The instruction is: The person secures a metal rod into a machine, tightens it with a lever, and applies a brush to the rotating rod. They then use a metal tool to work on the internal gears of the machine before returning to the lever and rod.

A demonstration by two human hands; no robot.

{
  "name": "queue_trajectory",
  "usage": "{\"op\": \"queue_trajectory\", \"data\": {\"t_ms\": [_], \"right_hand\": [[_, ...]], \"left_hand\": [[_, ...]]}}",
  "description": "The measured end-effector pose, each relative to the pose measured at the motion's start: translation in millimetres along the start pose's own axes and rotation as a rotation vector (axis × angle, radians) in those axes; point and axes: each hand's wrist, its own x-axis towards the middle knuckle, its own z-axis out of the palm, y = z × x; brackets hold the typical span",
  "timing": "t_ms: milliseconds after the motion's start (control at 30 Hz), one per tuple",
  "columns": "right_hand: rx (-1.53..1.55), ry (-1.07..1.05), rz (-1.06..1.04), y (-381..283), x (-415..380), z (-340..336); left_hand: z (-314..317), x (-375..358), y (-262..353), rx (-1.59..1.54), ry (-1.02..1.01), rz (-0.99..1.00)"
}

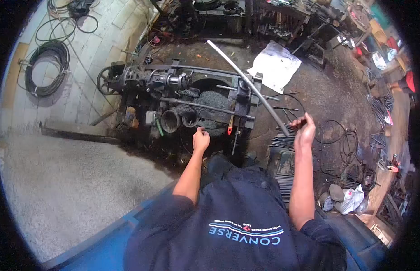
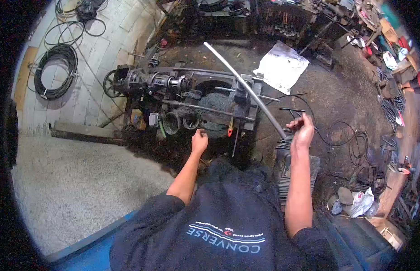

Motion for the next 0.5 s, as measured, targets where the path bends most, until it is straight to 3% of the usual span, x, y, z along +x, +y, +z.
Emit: {"op": "queue_trajectory", "data": {"t_ms": [33,100,167,233,267,333,367,467,500], "right_hand": [[-0.006,-0.005,0.009,5,0,11],[-0.693,-0.128,-0.331,22,-10,36],[-1.310,-0.123,-0.843,42,-20,55],[-1.597,-0.034,-0.883,48,-32,71],[-1.603,-0.037,-0.877,53,-30,71],[-1.785,0.082,-0.660,54,-28,72],[-1.796,0.074,-0.435,48,-28,71],[-1.791,0.092,-0.347,33,-32,85],[-1.807,0.107,-0.233,27,-32,93]], "left_hand": [[-7,2,2,0.001,0.004,-0.012],[-22,4,6,0.214,0.046,-0.078],[-30,17,3,0.218,0.079,-0.119],[-37,33,-7,0.312,0.147,-0.013],[-39,41,-12,0.361,0.106,0.016],[-45,54,-13,0.423,0.037,0.003],[-48,58,-14,0.482,-0.026,-0.005],[-50,64,-20,0.533,-0.048,0.051],[-53,63,-19,0.560,-0.045,0.071]]}}
